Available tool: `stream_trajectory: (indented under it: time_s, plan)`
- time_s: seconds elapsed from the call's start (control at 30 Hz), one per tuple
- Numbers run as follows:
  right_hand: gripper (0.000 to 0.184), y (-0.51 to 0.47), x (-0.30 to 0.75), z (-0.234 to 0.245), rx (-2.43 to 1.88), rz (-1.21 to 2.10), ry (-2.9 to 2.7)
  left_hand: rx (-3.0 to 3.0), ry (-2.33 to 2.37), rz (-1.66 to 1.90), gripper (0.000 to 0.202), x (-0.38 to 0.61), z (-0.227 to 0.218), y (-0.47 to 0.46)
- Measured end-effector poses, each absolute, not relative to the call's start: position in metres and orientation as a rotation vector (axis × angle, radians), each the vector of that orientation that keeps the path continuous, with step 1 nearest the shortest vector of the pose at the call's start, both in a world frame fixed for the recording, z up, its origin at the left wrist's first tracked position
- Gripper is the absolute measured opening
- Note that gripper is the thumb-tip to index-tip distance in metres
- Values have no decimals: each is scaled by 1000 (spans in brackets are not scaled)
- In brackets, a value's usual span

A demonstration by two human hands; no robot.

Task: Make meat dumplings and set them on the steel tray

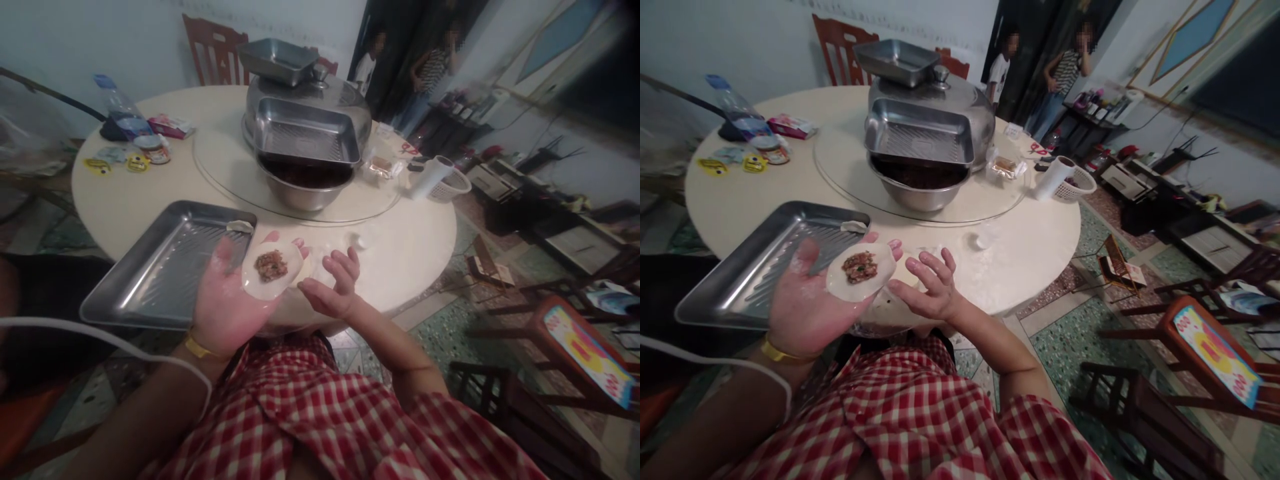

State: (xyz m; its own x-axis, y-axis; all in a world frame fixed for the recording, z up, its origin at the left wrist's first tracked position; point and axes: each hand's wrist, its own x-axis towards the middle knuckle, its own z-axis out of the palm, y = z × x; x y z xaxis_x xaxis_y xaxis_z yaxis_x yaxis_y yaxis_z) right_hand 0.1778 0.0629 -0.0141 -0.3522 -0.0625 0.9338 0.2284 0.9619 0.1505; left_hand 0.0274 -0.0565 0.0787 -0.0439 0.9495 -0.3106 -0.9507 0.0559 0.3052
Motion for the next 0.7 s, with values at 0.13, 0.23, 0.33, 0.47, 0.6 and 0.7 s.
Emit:
stream_trajectory:
  time_s: [0.13,0.23,0.33,0.47,0.6,0.7]
  plan:
    - [38,56,184,-8,-178,-167,-1939,-41,492,1568,62,26,77,-55]
    - [41,50,191,-1,-335,515,-1954,-67,528,1658,65,24,78,-55]
    - [40,47,197,2,-482,1338,-1745,-101,563,1670,64,24,80,-53]
    - [46,44,200,6,-626,1836,-1517,-117,561,1655,61,26,77,-50]
    - [46,41,202,10,-704,1971,-1377,-111,545,1673,62,28,75,-49]
    - [50,39,206,11,-695,2021,-1355,-133,593,1663,63,31,76,-48]
